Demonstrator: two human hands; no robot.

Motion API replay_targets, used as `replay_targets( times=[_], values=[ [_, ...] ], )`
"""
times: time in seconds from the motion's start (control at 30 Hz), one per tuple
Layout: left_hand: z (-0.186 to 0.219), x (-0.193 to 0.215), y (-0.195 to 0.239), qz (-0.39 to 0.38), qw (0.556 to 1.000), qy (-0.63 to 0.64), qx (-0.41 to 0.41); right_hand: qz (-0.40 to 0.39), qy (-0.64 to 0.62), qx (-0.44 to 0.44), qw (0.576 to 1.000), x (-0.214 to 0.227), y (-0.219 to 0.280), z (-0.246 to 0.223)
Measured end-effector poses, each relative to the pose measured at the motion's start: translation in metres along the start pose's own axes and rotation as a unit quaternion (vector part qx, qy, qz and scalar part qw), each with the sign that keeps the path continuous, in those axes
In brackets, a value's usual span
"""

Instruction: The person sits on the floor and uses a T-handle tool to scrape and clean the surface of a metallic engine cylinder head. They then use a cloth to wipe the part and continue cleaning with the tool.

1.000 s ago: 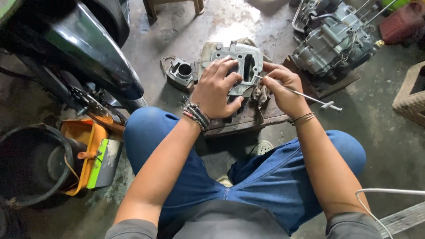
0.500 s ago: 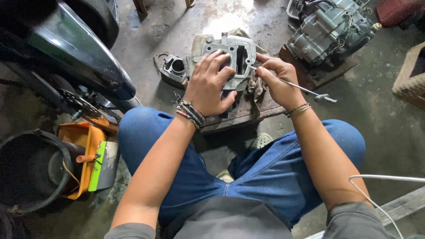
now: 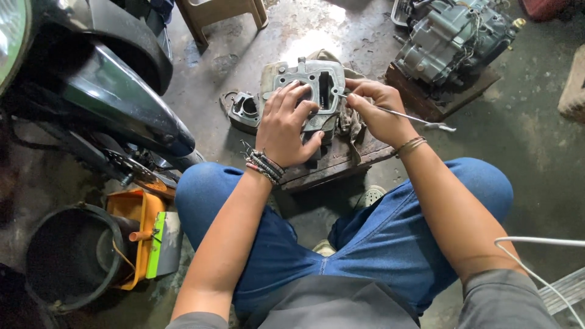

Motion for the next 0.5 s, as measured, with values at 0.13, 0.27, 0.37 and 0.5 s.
replay_targets(
  times=[0.13, 0.27, 0.37, 0.5],
  values=[
    [0.0, 0.0, -0.001, -0.003, 1.0, 0.003, -0.001, -0.034, 0.006, 0.008, 0.999, -0.005, 0.004, -0.019],
    [-0.001, -0.001, -0.001, -0.003, 1.0, 0.006, 0.002, -0.017, 0.006, 0.024, 1.0, -0.003, -0.001, -0.015],
    [0.0, -0.001, 0.0, -0.003, 1.0, 0.009, 0.007, -0.034, 0.009, 0.022, 0.999, -0.004, 0.004, -0.022],
    [-0.001, -0.002, -0.001, -0.002, 1.0, 0.006, 0.004, -0.017, -0.006, 0.016, 1.0, 0.0, -0.003, -0.012]
  ],
)
Point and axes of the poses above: each hand's wrist, its own y-axis away from the middle knuckle, its own x-axis out of the back of the hand, z = x × y, the point moved 7 cm from there along -y, towards the middle knuckle, and after that the axes turned 8 degrees about -y, right-handed, at the moved point
